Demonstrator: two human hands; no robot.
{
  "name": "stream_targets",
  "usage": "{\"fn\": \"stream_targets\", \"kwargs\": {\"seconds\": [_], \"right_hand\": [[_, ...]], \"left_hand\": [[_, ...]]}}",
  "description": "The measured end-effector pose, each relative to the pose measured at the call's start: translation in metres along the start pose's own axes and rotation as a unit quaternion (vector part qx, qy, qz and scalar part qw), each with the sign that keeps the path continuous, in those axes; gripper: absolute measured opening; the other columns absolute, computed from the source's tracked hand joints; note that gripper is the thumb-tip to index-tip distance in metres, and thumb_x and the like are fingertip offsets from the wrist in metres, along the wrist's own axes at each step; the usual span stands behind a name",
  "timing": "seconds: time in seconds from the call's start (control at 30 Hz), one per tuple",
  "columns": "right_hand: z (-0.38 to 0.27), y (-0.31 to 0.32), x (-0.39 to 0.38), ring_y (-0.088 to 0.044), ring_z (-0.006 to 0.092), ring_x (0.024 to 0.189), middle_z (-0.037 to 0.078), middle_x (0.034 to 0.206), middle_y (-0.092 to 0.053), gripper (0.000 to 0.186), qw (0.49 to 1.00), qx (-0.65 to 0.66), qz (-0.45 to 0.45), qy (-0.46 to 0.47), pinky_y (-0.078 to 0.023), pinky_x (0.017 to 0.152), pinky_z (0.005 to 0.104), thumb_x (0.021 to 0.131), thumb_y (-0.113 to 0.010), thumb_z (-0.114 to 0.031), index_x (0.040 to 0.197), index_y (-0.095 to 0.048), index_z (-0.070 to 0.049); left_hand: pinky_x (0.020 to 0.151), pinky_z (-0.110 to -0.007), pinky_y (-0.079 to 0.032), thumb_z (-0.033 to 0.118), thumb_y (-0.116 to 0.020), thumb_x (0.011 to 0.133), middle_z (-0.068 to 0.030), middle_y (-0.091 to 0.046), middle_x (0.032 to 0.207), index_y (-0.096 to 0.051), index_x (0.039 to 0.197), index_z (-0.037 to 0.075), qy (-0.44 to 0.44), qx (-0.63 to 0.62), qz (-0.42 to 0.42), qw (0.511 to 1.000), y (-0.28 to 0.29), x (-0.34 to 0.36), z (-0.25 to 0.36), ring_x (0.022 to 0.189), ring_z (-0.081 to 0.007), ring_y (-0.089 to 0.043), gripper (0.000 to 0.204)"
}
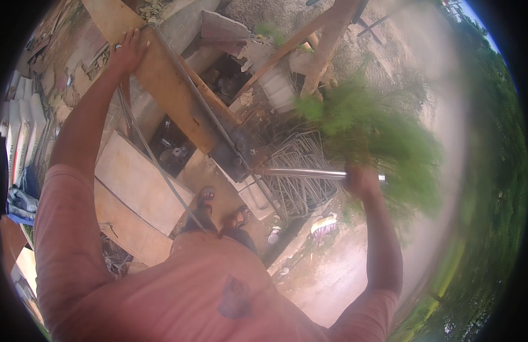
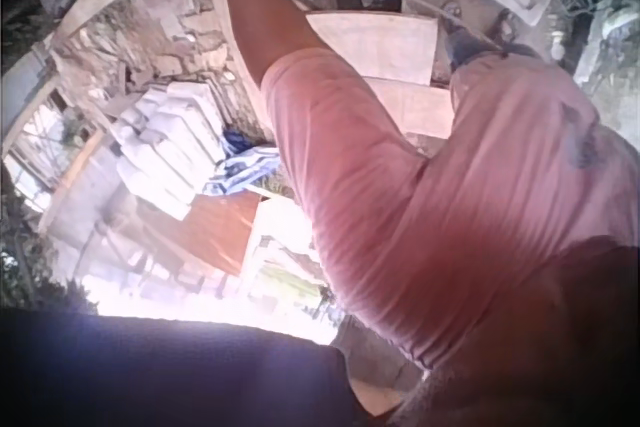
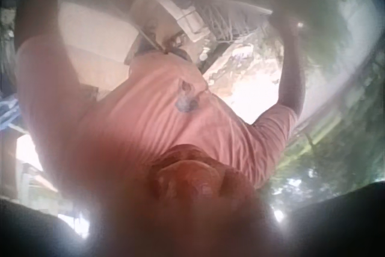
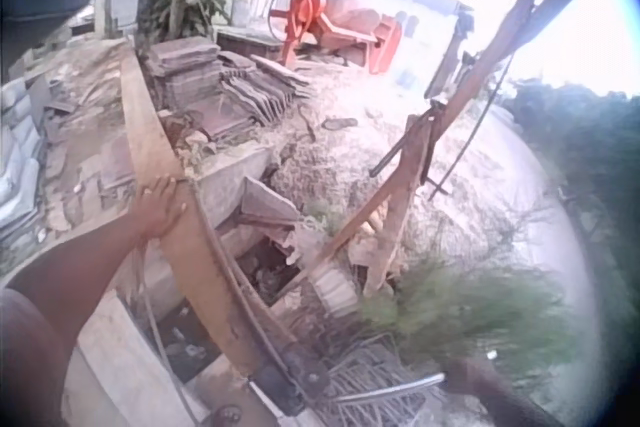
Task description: The person repeatedly bends thin metal rods using a manual bending jig. They place each rod into the jig, apply force with both hands to bend it, and then remove the bent piece. The process is repeated continuously throughout the clip.
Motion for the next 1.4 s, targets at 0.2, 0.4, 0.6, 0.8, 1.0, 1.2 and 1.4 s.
{"fn": "stream_targets", "kwargs": {"seconds": [0.2,0.4,0.6,0.8,1.0,1.2,1.4], "right_hand": [[-0.014,-0.002,0.077,-0.062,0.0313,0.065,0.01,0.068,-0.061,0.008,0.99,-0.039,-0.037,0.132,-0.049,0.06,0.0435,0.066,-0.065,-0.01,0.074,-0.062,-0.011],[-0.006,-0.025,0.097,-0.062,0.0304,0.067,0.01,0.069,-0.061,0.011,0.988,-0.019,-0.095,0.117,-0.049,0.063,0.0431,0.066,-0.065,-0.01,0.077,-0.065,-0.012],[-0.002,-0.019,0.08,-0.06,0.0338,0.067,0.012,0.067,-0.059,0.014,0.994,-0.007,-0.011,0.105,-0.049,0.064,0.0446,0.062,-0.063,-0.008,0.076,-0.061,-0.012],[0.033,-0.009,0.067,-0.059,0.0337,0.076,0.012,0.072,-0.057,0.011,0.991,0.045,0.112,0.057,-0.046,0.071,0.0456,0.065,-0.061,-0.004,0.068,-0.051,-0.006],[0.033,-0.003,0.034,-0.057,0.0361,0.075,0.014,0.068,-0.055,0.008,0.979,0.001,0.203,-0.001,-0.043,0.071,0.0447,0.064,-0.057,-0.001,0.067,-0.051,-0.005],[0.021,-0.038,-0.075,-0.06,0.0359,0.068,0.015,0.072,-0.061,0.009,0.968,0.007,0.131,-0.214,-0.047,0.061,0.0452,0.068,-0.058,-0.009,0.076,-0.062,-0.008],[-0.149,-0.078,-0.248,-0.062,0.035,0.072,0.015,0.074,-0.063,0.015,0.854,0.088,0.013,-0.512,-0.046,0.063,0.0472,0.082,-0.057,-0.022,0.079,-0.059,-0.008]], "left_hand": [[0.114,-0.055,-0.018,0.058,-0.026,0.096,-0.0062,-0.017,0.157,-0.019,0.151,0.014,-0.014,0.046,0.006,0.999,-0.005,0.001,-0.002,0.145,-0.0256,-0.015,0.07],[0.112,-0.057,-0.02,0.051,-0.031,0.098,-0.0071,-0.016,0.157,-0.02,0.15,0.015,-0.053,0.118,-0.038,0.991,-0.001,0.0,0.008,0.145,-0.0272,-0.015,0.064],[0.113,-0.056,-0.019,0.053,-0.03,0.097,-0.0068,-0.017,0.157,-0.02,0.15,0.014,-0.013,-0.015,0.036,0.999,-0.011,0.01,-0.013,0.145,-0.0262,-0.016,0.066],[0.114,-0.054,-0.016,0.064,-0.028,0.093,-0.0055,-0.02,0.157,-0.02,0.151,0.013,0.002,-0.029,0.024,0.999,-0.001,0.007,-0.008,0.145,-0.0249,-0.016,0.078],[0.113,-0.055,-0.018,0.064,-0.03,0.092,-0.007,-0.023,0.156,-0.024,0.15,0.013,-0.039,-0.014,0.039,0.998,-0.02,0.027,-0.014,0.144,-0.0263,-0.02,0.077],[0.111,-0.06,-0.019,0.066,-0.03,0.091,-0.0094,-0.025,0.155,-0.026,0.149,0.012,-0.091,-0.036,0.096,0.991,-0.059,0.072,-0.034,0.143,-0.0294,-0.022,0.079],[0.111,-0.061,-0.017,0.067,-0.029,0.09,-0.0101,-0.024,0.155,-0.026,0.149,0.011,-0.038,-0.115,0.041,0.992,-0.013,0.045,-0.007,0.143,-0.0306,-0.021,0.081]]}}
Point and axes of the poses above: each hand's wrist, its own x-axis towards the middle knuckle, its own y-axis out of the back of the hand, z = x × y, the point moved 10 cm from there along x, towards the middle knuckle
